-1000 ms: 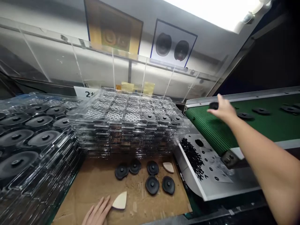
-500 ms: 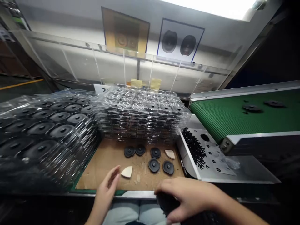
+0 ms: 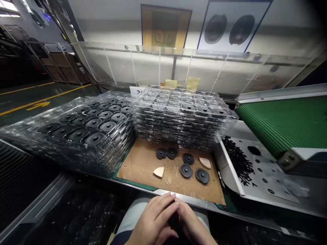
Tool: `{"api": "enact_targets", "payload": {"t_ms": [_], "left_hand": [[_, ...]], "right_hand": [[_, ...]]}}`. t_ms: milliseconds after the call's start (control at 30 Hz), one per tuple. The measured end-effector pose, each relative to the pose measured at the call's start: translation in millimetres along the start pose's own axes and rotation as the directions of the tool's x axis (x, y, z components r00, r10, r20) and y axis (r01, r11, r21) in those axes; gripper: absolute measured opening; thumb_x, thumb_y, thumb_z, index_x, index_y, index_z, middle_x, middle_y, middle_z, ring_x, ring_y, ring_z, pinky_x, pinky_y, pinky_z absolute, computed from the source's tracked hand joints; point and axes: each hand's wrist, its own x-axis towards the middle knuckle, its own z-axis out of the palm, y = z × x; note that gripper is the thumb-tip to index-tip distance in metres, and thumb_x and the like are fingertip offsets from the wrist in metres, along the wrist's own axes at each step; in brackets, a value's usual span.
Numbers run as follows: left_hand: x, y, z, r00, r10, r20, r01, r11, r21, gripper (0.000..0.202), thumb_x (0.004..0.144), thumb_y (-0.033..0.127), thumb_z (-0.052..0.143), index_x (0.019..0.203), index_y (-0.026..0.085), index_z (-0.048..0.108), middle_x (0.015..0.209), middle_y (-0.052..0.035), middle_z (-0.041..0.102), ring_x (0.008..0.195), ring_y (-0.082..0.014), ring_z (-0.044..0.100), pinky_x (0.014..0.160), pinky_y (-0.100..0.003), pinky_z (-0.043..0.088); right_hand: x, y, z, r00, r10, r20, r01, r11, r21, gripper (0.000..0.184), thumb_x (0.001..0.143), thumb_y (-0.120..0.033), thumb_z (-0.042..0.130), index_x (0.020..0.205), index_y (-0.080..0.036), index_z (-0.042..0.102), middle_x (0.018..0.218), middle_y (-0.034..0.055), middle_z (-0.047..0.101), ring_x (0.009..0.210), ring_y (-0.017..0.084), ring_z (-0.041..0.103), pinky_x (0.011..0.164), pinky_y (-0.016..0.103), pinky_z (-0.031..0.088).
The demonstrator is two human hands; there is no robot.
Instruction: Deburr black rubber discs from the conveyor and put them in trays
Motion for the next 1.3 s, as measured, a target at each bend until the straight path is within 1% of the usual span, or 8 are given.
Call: {"api": "enact_targets", "payload": {"t_ms": [267, 400, 467, 533, 600, 667, 900, 1300], "left_hand": [[-7.2, -22.1, 0.0, 0.977, -0.208, 0.054, 0.215, 0.958, -0.191, 0.076, 0.077, 0.019, 0.068, 0.143, 0.032, 0.033, 0.137, -0.0113, 0.055, 0.124, -0.0286, 0.053, 0.103, -0.041, 0.044], [-10.0, -30.9, -8.0, 0.891, -0.45, 0.059, 0.445, 0.84, -0.309, 0.075, 0.071, 0.02, 0.075, 0.137, 0.036, 0.043, 0.133, -0.0079, 0.059, 0.12, -0.0273, 0.056, 0.104, -0.04, 0.043], [-7.7, -37.7, -13.7, 0.775, -0.629, 0.068, 0.575, 0.655, -0.491, 0.067, 0.069, 0.023, 0.076, 0.131, 0.034, 0.051, 0.131, -0.0085, 0.061, 0.121, -0.0278, 0.056, 0.106, -0.042, 0.041], [-1.8, -46.0, -21.4, 0.579, -0.804, 0.134, 0.599, 0.309, -0.739, 0.059, 0.071, 0.031, 0.074, 0.127, 0.03, 0.054, 0.131, -0.0098, 0.061, 0.121, -0.0287, 0.055, 0.105, -0.044, 0.042], [6.0, -55.2, -31.0, 0.406, -0.874, 0.268, 0.448, -0.066, -0.892, 0.055, 0.075, 0.04, 0.07, 0.126, 0.028, 0.053, 0.129, -0.0107, 0.062, 0.119, -0.0296, 0.057, 0.102, -0.046, 0.045], [12.8, -64.7, -40.4, 0.329, -0.864, 0.38, 0.277, -0.296, -0.914, 0.053, 0.078, 0.042, 0.066, 0.127, 0.027, 0.051, 0.128, -0.0105, 0.062, 0.115, -0.0288, 0.06, 0.102, -0.046, 0.045], [18.7, -86.1, -44.9, 0.364, -0.821, 0.44, 0.13, -0.423, -0.897, 0.046, 0.078, 0.041, 0.066, 0.123, 0.03, 0.057, 0.129, -0.0057, 0.062, 0.119, -0.0251, 0.057, 0.11, -0.042, 0.035], [37.7, -84.2, -36.2, 0.331, -0.827, 0.454, 0.22, -0.4, -0.89, 0.054, 0.069, 0.036, 0.077, 0.118, 0.02, 0.061, 0.129, -0.0108, 0.06, 0.122, -0.0288, 0.053, 0.106, -0.042, 0.041]], "right_hand": [[30.2, 19.7, -7.5, 0.996, 0.036, -0.082, -0.05, 0.982, -0.184, 0.055, 0.08, -0.071, 0.047, 0.099, -0.024, 0.067, 0.091, 0.0073, 0.069, 0.092, 0.027, 0.066, 0.075, 0.038, 0.054], [45.4, 27.5, -5.9, 0.995, 0.029, -0.099, -0.06, 0.943, -0.326, 0.058, 0.087, -0.067, 0.038, 0.108, -0.02, 0.063, 0.087, 0.0087, 0.07, 0.075, 0.022, 0.069, 0.06, 0.031, 0.056], [55.7, 29.5, -8.0, 0.987, -0.025, -0.158, -0.045, 0.905, -0.422, 0.057, 0.091, -0.062, 0.034, 0.123, -0.02, 0.055, 0.102, 0.0117, 0.069, 0.085, 0.022, 0.069, 0.067, 0.033, 0.056], [69.0, 31.9, -13.4, 0.964, -0.121, -0.238, -0.03, 0.838, -0.545, 0.052, 0.091, -0.053, 0.042, 0.133, -0.023, 0.047, 0.126, 0.0135, 0.058, 0.11, 0.026, 0.059, 0.089, 0.043, 0.05], [84.1, 36.3, -19.6, 0.938, -0.209, -0.276, -0.028, 0.749, -0.662, 0.045, 0.088, -0.043, 0.053, 0.13, -0.026, 0.052, 0.135, 0.0122, 0.049, 0.124, 0.03, 0.045, 0.104, 0.054, 0.034], [99.5, 42.4, -23.7, 0.928, -0.258, -0.27, -0.03, 0.669, -0.743, 0.034, 0.085, -0.033, 0.056, 0.118, -0.027, 0.063, 0.131, 0.0123, 0.051, 0.121, 0.033, 0.044, 0.103, 0.059, 0.03], [140.3, 43.6, -26.7, 0.913, -0.34, -0.225, -0.012, 0.529, -0.849, 0.027, 0.089, -0.024, 0.045, 0.101, -0.019, 0.069, 0.1, 0.0124, 0.059, 0.092, 0.025, 0.058, 0.083, 0.041, 0.05], [106.0, -1.1, -11.7, 0.934, -0.292, -0.206, 0.019, 0.616, -0.788, 0.017, 0.09, -0.027, 0.053, 0.097, -0.021, 0.067, 0.086, 0.0035, 0.072, 0.072, 0.015, 0.066, 0.062, 0.023, 0.052]]}}
